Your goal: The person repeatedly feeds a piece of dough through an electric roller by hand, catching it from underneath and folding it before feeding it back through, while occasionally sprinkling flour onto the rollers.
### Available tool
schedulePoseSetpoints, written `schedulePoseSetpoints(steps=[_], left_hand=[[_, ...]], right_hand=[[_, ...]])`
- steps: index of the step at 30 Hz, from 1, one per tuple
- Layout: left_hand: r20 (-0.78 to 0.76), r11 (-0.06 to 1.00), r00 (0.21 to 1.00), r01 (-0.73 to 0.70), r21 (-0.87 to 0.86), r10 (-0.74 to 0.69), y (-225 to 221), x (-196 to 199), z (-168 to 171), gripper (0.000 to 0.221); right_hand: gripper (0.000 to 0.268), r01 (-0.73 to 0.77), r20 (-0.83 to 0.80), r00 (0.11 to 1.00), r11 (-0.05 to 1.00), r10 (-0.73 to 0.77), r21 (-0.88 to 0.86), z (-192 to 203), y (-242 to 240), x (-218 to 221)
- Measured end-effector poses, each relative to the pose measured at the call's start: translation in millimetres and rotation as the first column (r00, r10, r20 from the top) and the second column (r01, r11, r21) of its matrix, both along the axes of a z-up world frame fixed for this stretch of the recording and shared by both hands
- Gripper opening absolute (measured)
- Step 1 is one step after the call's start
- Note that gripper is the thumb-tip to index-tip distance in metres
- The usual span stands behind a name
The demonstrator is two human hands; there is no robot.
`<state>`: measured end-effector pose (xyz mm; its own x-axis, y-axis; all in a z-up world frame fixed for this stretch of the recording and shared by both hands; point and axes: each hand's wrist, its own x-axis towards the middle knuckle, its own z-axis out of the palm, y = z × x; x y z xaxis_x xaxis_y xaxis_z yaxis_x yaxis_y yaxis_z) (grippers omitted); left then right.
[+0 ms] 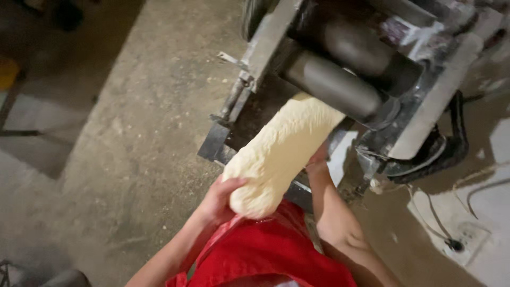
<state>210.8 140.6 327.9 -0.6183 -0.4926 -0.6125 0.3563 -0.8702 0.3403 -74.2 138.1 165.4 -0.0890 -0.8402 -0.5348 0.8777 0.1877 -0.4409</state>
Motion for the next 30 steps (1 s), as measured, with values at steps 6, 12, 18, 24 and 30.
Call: schedulePoseSetpoints(steps=[6,12,18,24,30], left_hand=[[-0.087,0.984,0.980,-0.179,0.010,0.179,-7.4,25.8,5.2,0.079],[-0.347,0.982,0.919,-0.162,0.097,0.185,-13.0,-19.1,-29.5,0.094],[-0.264,0.999,0.963,0.050,0.015,-0.044,-58.3,-63.1,-33.0,0.075],[-0.120,0.957,0.978,0.134,-0.257,-0.169,-111.9,-108.7,-37.0,0.086],[-0.019,0.998,0.999,0.028,0.058,-0.027,-162.7,-165.1,-204.1,0.087]], right_hand=[[0.063,-0.008,-0.136,0.991,0.991,-0.010,-0.134,139.9,-20.7,14.2],[0.075,-0.239,-0.225,0.957,0.935,0.181,-0.261,148.6,8.0,-3.6],[0.085,-0.222,-0.011,0.975,0.975,0.222,0.011,89.1,14.3,-5.2],[0.056,-0.376,-0.866,0.427,0.922,0.262,0.094,226.4,-31.3,-89.1],[0.057,-0.336,-0.780,-0.615,0.858,0.113,0.389,274.7,-110.6,-133.5]])
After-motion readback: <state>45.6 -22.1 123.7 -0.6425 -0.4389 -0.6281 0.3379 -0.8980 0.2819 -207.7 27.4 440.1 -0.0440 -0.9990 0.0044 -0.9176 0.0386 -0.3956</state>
